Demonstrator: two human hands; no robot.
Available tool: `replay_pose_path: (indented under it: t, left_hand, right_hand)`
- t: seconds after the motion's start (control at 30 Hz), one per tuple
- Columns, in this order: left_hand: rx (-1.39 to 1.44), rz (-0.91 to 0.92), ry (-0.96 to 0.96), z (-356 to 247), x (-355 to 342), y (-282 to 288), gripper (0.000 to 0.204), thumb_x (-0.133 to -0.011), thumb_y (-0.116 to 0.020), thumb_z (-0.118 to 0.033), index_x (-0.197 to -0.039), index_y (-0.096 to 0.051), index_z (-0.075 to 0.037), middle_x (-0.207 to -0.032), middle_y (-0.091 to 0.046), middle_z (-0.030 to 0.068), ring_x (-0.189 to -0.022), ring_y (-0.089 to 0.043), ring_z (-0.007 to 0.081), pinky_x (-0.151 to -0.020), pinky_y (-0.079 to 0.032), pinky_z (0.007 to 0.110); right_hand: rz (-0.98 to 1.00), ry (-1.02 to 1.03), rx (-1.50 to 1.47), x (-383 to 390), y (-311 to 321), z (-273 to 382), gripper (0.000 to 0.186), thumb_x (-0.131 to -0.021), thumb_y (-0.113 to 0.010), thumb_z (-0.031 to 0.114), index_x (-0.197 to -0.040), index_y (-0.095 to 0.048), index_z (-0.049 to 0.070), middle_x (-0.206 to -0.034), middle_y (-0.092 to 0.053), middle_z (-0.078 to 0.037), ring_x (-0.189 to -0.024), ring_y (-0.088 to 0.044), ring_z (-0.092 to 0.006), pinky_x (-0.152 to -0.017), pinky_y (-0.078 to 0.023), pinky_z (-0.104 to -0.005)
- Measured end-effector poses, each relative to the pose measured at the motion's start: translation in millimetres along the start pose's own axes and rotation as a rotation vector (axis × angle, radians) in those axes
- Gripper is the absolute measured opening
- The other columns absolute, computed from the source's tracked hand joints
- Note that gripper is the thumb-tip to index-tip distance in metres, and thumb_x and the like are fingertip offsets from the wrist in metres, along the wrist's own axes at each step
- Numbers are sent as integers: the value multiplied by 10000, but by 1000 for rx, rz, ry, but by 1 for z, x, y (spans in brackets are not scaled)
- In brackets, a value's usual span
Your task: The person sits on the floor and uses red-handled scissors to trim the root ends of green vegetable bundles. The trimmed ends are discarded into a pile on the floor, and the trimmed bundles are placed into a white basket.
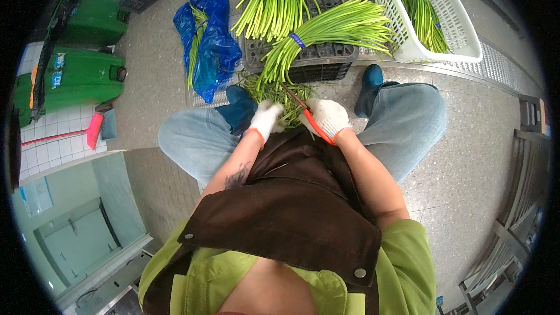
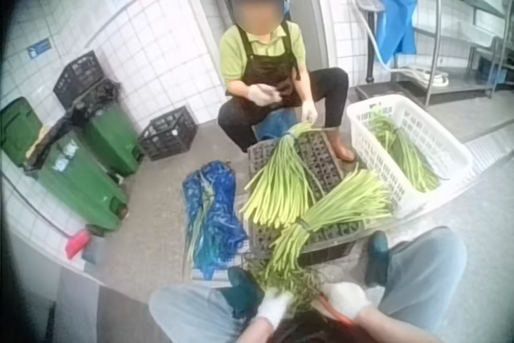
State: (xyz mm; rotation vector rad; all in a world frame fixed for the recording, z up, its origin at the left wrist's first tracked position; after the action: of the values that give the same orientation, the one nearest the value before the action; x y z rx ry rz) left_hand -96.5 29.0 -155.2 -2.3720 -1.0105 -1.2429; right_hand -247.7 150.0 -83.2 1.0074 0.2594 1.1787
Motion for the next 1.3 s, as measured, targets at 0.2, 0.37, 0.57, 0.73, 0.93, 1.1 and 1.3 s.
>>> replay_pose_path:
  t: [0.2, 0.37, 0.57, 0.73, 0.93, 1.1, 1.3]
  left_hand:
    - [665, -15, -156, -1, -68, -6, 427, -944, -605, -244, -1295, -472, -42, -1226, -561, 175, -974, -635, 321, -689, -533, 385]
    - [410, 71, -230, -25, -58, 0, 113, -931, -599, -153, -1021, -593, -85, -765, -568, 32, -550, -470, 87, -465, -366, 214]
    - [630, 295, -122, -2, -89, 21, 63, -893, -596, -117, -953, -579, -125, -699, -550, 12, -476, -459, 129, -421, -345, 267]
    - [637, -259, -260, 2, -89, 27, 305, -864, -604, -89, -1168, -589, -109, -771, -559, 28, -570, -546, 169, -498, -467, 316]
    - [541, -186, -221, -16, -72, 7, 349, -869, -700, -175, -1170, -595, -33, -911, -612, 58, -667, -588, 190, -567, -508, 333]
    - [305, -359, -319, -22, -66, 15, 162, -889, -693, -211, -970, -680, -71, -629, -543, -15, -448, -468, 110, -438, -393, 277]
    - [472, -73, -345, 0, -50, 31, 143, -954, -587, -204, -877, -631, -92, -657, -531, -17, -471, -451, 87, -429, -375, 256]
  right_hand:
    - [-101, -32, -27, -6, 7, -2, 309, -869, -612, 365, -918, -671, 66, -841, -686, -224, -835, -662, -431, -750, -518, -509]
    - [-161, -42, -62, -16, 11, -5, 298, -860, -609, 364, -921, -671, 79, -842, -686, -225, -840, -664, -428, -745, -519, -504]
    - [-192, -131, -81, -40, 31, -1, 306, -850, -637, 383, -944, -653, 92, -852, -683, -215, -854, -652, -427, -741, -508, -504]
    - [-212, -154, -77, -42, 24, -3, 296, -853, -627, 376, -924, -653, 90, -843, -680, -220, -841, -650, -427, -735, -511, -498]
    - [-208, -136, -55, -42, 22, -7, 286, -860, -616, 362, -939, -637, 88, -828, -675, -221, -823, -644, -434, -730, -500, -516]
    - [-217, -143, -52, -45, 21, -5, 282, -865, -610, 359, -958, -643, 95, -852, -681, -218, -845, -650, -431, -745, -503, -513]
    - [-202, -182, -13, -50, 21, -8, 268, -897, -581, 350, -1009, -634, 112, -887, -684, -225, -865, -651, -442, -749, -503, -519]
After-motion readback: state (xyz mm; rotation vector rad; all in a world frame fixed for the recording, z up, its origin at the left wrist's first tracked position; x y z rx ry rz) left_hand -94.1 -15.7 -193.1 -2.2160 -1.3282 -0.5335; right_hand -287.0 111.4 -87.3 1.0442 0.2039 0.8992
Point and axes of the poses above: each hand's wrist, its own x-axis away from the middle knuckle, its own y-axis out of the back of the hand, z = x × y, the point moved 6 cm from there along -x, towards the middle knuckle
